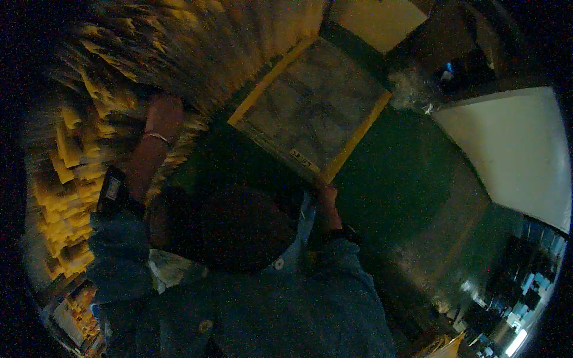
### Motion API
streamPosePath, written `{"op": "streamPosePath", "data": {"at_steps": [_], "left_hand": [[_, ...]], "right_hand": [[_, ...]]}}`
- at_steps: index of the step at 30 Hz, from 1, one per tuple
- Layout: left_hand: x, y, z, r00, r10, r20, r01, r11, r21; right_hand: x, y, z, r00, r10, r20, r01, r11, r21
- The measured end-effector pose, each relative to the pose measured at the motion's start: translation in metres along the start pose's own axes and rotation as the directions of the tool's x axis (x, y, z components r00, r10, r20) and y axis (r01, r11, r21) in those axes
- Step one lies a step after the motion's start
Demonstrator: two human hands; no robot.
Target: The person is sorting and organizing metal stencils stored in yellow-bordered plastic sleeves, moving them from a rack to an inspection table.
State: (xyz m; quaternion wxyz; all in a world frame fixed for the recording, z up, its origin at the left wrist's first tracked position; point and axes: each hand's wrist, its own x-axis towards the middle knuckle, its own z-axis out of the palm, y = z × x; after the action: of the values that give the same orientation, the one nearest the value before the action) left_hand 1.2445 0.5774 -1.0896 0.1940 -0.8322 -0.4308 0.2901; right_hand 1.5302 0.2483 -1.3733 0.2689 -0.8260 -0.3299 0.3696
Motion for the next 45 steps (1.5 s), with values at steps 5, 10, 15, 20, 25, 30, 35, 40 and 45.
{"op": "streamPosePath", "data": {"at_steps": [5, 10, 15, 20, 25, 30, 35, 40, 45], "left_hand": [[-0.011, 0.003, 0.013, 0.996, -0.071, -0.051, 0.056, 0.969, -0.241], [-0.018, 0.005, -0.001, 0.973, -0.091, -0.214, 0.063, 0.989, -0.132], [-0.023, 0.007, -0.002, 0.945, -0.124, -0.304, 0.122, 0.992, -0.025], [-0.03, 0.009, 0.005, 0.928, -0.152, -0.34, 0.199, 0.974, 0.109], [-0.012, 0.013, 0.025, 0.919, -0.188, -0.346, 0.267, 0.943, 0.198], [0.037, 0.031, 0.07, 0.868, -0.25, -0.429, 0.386, 0.884, 0.265], [0.04, 0.029, 0.1, 0.6, -0.247, -0.761, 0.717, 0.588, 0.375], [0.005, 0.015, 0.048, 0.944, 0.056, -0.325, 0.131, 0.841, 0.525], [0.055, 0.04, 0.105, 0.939, -0.312, 0.142, -0.239, -0.894, -0.38]], "right_hand": [[-0.025, -0.073, -0.046, 0.922, -0.325, -0.209, 0.233, 0.899, -0.371], [0.004, -0.054, -0.082, 0.979, -0.073, -0.19, -0.094, 0.665, -0.741], [0.02, -0.037, -0.132, 0.984, 0.0, -0.178, -0.146, 0.575, -0.805], [-0.022, -0.059, -0.231, 0.963, -0.157, -0.219, 0.102, 0.964, -0.247], [-0.11, -0.127, -0.33, 0.908, -0.376, -0.185, 0.418, 0.844, 0.336], [-0.144, -0.206, -0.322, 0.618, -0.701, -0.357, 0.667, 0.707, -0.233], [-0.143, -0.249, -0.293, 0.69, -0.524, -0.499, 0.656, 0.745, 0.123], [-0.173, -0.321, -0.261, 0.581, -0.73, -0.36, 0.619, 0.683, -0.388], [-0.166, -0.324, -0.265, 0.444, -0.803, -0.397, 0.652, 0.593, -0.472]]}}
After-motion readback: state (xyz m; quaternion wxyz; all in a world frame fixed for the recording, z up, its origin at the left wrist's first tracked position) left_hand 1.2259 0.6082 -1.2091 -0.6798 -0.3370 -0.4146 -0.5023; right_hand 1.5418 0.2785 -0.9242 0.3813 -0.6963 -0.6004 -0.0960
